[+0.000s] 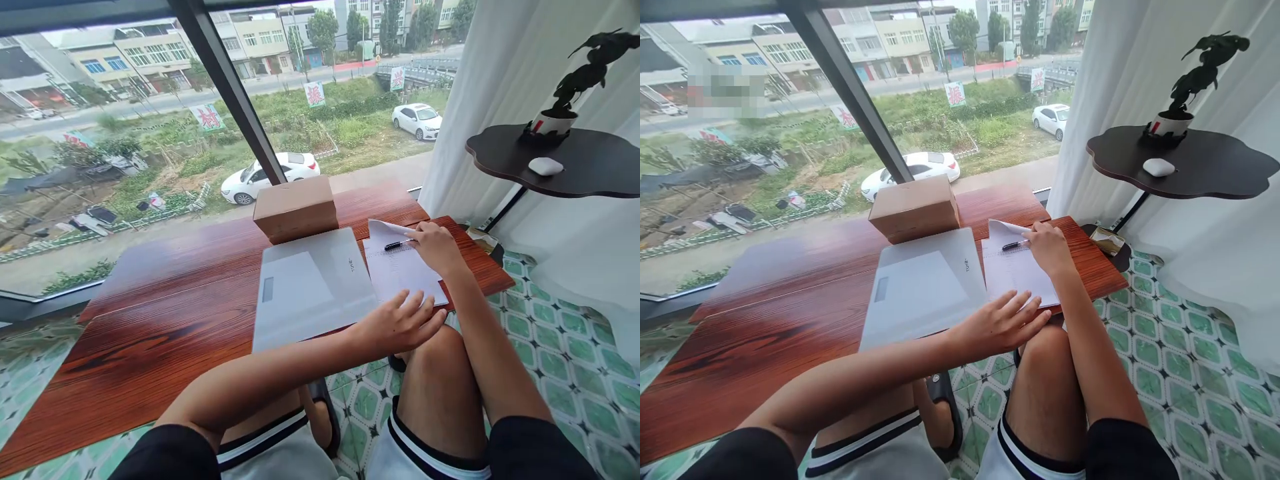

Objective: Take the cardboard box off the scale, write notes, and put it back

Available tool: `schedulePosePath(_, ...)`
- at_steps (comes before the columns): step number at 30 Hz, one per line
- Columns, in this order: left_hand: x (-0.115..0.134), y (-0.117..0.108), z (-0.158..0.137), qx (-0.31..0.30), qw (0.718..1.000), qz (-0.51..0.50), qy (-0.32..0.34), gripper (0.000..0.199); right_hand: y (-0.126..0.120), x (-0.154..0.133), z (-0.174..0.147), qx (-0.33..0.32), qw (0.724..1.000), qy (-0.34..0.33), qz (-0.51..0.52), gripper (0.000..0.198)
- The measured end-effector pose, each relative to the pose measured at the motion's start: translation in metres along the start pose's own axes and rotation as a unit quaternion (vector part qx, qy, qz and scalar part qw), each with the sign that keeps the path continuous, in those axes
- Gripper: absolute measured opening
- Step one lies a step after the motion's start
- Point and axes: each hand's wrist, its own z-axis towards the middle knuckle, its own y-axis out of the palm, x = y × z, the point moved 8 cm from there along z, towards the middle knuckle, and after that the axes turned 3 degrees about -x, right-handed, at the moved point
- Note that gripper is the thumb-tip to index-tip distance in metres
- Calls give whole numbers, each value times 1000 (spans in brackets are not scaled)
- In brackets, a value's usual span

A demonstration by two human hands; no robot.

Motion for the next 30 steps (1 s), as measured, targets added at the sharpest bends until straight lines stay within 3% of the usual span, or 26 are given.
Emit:
schedulePosePath(6, 17, 34, 9, -69, 996, 5, -55, 44, 24, 14, 5, 8, 999, -37, -25, 21)
schedulePosePath(11, 28, 40, 14, -57, 995, 27, -73, 45, 26, 11, 16, 13, 990, -113, -83, 17)
schedulePosePath(18, 43, 47, 9, -30, 993, 55, -96, 43, 22, -3, 18, -52, 959, -220, -171, 18)
schedulePosePath(24, 43, 46, 10, -13, 994, 58, -88, 42, 22, 8, 14, -116, 943, -190, -247, 41)
schedulePosePath(28, 41, 45, 10, -1, 994, 54, -96, 41, 3, 23, 15, -44, 969, -137, -203, 29)
schedulePosePath(30, 41, 45, 10, 5, 994, 52, -99, 40, -11, 35, 14, 22, 993, -69, -94, 20)
